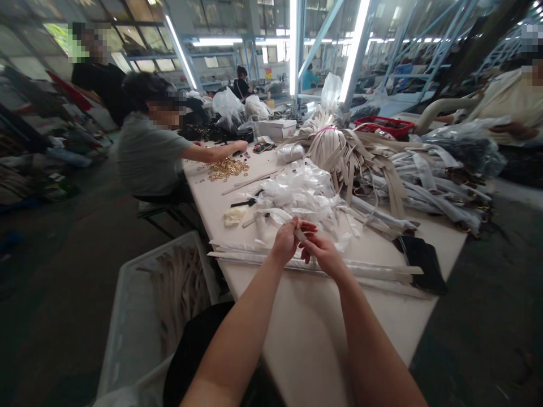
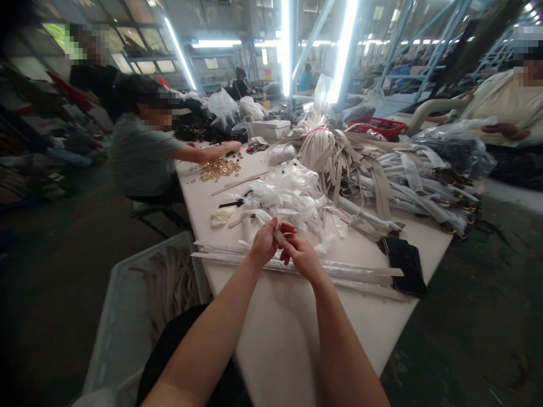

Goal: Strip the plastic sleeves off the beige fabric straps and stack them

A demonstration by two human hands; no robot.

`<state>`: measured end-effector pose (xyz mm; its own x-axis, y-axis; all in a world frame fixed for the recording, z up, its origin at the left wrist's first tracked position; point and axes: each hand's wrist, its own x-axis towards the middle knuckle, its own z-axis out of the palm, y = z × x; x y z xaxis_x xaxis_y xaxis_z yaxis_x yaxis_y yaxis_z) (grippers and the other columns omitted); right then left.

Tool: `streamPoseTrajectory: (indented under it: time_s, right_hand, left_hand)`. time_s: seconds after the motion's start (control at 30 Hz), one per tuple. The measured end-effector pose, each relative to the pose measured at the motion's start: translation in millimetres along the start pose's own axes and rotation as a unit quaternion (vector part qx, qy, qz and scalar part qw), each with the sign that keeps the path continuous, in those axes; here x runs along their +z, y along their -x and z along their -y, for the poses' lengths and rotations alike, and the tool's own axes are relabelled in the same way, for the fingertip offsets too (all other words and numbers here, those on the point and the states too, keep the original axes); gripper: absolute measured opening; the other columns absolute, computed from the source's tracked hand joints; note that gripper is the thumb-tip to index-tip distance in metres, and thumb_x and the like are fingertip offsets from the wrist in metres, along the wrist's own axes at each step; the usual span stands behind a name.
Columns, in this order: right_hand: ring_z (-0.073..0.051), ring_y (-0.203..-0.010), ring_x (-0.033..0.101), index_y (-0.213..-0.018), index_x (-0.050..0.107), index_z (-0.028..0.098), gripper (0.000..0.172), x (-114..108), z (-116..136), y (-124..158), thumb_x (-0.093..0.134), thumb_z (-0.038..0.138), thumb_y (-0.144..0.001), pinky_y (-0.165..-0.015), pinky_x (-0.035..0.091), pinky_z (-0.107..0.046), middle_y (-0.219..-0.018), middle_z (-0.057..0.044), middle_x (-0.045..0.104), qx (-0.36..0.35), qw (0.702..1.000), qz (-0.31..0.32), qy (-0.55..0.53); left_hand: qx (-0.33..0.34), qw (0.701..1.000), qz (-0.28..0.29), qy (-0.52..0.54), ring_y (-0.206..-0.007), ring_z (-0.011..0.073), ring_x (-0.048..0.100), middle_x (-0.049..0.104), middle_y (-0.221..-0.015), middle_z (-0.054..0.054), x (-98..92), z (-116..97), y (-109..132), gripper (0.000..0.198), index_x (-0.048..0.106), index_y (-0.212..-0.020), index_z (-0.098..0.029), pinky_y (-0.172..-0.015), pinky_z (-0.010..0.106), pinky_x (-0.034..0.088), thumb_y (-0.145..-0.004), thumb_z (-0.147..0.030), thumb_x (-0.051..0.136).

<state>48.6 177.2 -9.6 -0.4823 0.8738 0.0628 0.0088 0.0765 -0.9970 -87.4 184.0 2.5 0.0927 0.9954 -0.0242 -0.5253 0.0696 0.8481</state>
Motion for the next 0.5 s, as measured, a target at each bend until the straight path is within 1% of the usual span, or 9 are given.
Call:
streamPoseTrajectory:
  time_s: [0.07,0.13,0.2,0.27,0.3,0.37,0.43,0.5]
  right_hand:
    - [-0.013,-0.044,0.057,-0.081,0.066,0.015,0.042,-0.8,1.1,-0.4,0.057,0.056,-0.09,-0.045,0.045,-0.024,-0.06,-0.002,0.066,0.012,1.0,0.005,0.017]
    - [-0.012,-0.044,0.056,-0.074,0.066,0.017,0.043,0.4,2.0,-0.9,0.055,0.054,-0.091,-0.044,0.046,-0.024,-0.064,-0.003,0.067,0.001,0.999,-0.003,0.041]
    - [-0.012,-0.047,0.058,-0.064,0.064,0.017,0.045,2.2,1.3,-1.3,0.055,0.053,-0.091,-0.047,0.049,-0.025,-0.074,-0.006,0.069,-0.022,0.998,-0.014,0.065]
    - [-0.013,-0.051,0.06,-0.06,0.064,0.018,0.047,2.9,-1.6,-1.3,0.056,0.053,-0.09,-0.05,0.052,-0.026,-0.081,-0.007,0.07,-0.033,0.997,-0.019,0.074]
    - [-0.014,-0.051,0.061,-0.061,0.064,0.017,0.047,2.7,-3.5,-1.0,0.057,0.054,-0.09,-0.05,0.052,-0.027,-0.08,-0.008,0.07,-0.029,0.997,-0.015,0.074]
    - [-0.015,-0.05,0.061,-0.065,0.067,0.017,0.047,1.9,-6.8,0.5,0.057,0.056,-0.09,-0.049,0.052,-0.028,-0.071,-0.007,0.069,-0.005,0.998,-0.002,0.068]
    - [-0.016,-0.049,0.061,-0.071,0.069,0.016,0.047,1.6,-8.7,2.8,0.057,0.057,-0.09,-0.049,0.051,-0.028,-0.064,-0.007,0.068,0.023,0.997,0.012,0.067]
    - [-0.016,-0.048,0.06,-0.073,0.07,0.016,0.045,2.7,-9.1,4.7,0.059,0.057,-0.089,-0.05,0.05,-0.029,-0.063,-0.007,0.069,0.039,0.996,0.017,0.072]
  left_hand:
    - [0.017,1.0,-0.008,0.005,-0.046,0.0126,0.058,0.064,-0.061,0.004,-1.2,1.1,-0.6,0.044,0.05,-0.072,-0.018,-0.042,0.022,0.044,-0.087,-0.059,0.057]
    - [-0.008,1.0,-0.007,-0.018,-0.035,0.0104,0.048,0.055,-0.049,-0.001,-2.0,9.9,1.3,0.046,0.049,-0.07,-0.018,-0.037,0.021,0.041,-0.086,-0.061,0.057]
    - [-0.039,0.999,-0.011,-0.036,-0.027,0.009,0.037,0.043,-0.038,-0.006,-3.2,21.9,4.7,0.048,0.049,-0.069,-0.019,-0.03,0.021,0.035,-0.085,-0.064,0.055]
    - [-0.055,0.998,-0.013,-0.032,-0.025,0.0091,0.033,0.036,-0.035,-0.008,-5.8,29.5,7.9,0.048,0.048,-0.069,-0.019,-0.028,0.02,0.032,-0.085,-0.063,0.055]
    - [-0.06,0.998,-0.007,-0.021,-0.026,0.0094,0.034,0.037,-0.035,-0.008,-7.5,30.1,9.2,0.046,0.049,-0.07,-0.019,-0.028,0.02,0.032,-0.084,-0.062,0.057]
    - [-0.068,0.997,0.014,0.018,-0.029,0.0108,0.041,0.046,-0.041,-0.005,-11.1,25.8,10.9,0.042,0.053,-0.077,-0.017,-0.031,0.021,0.037,-0.084,-0.058,0.06]
    - [-0.05,0.995,0.017,0.084,-0.037,0.0129,0.052,0.061,-0.057,0.001,-13.6,19.2,11.7,0.041,0.055,-0.084,-0.017,-0.037,0.023,0.044,-0.085,-0.057,0.058]
    - [-0.023,0.991,-0.002,0.133,-0.045,0.0132,0.059,0.069,-0.074,0.007,-14.3,16.8,11.9,0.042,0.054,-0.085,-0.016,-0.044,0.024,0.049,-0.087,-0.058,0.056]
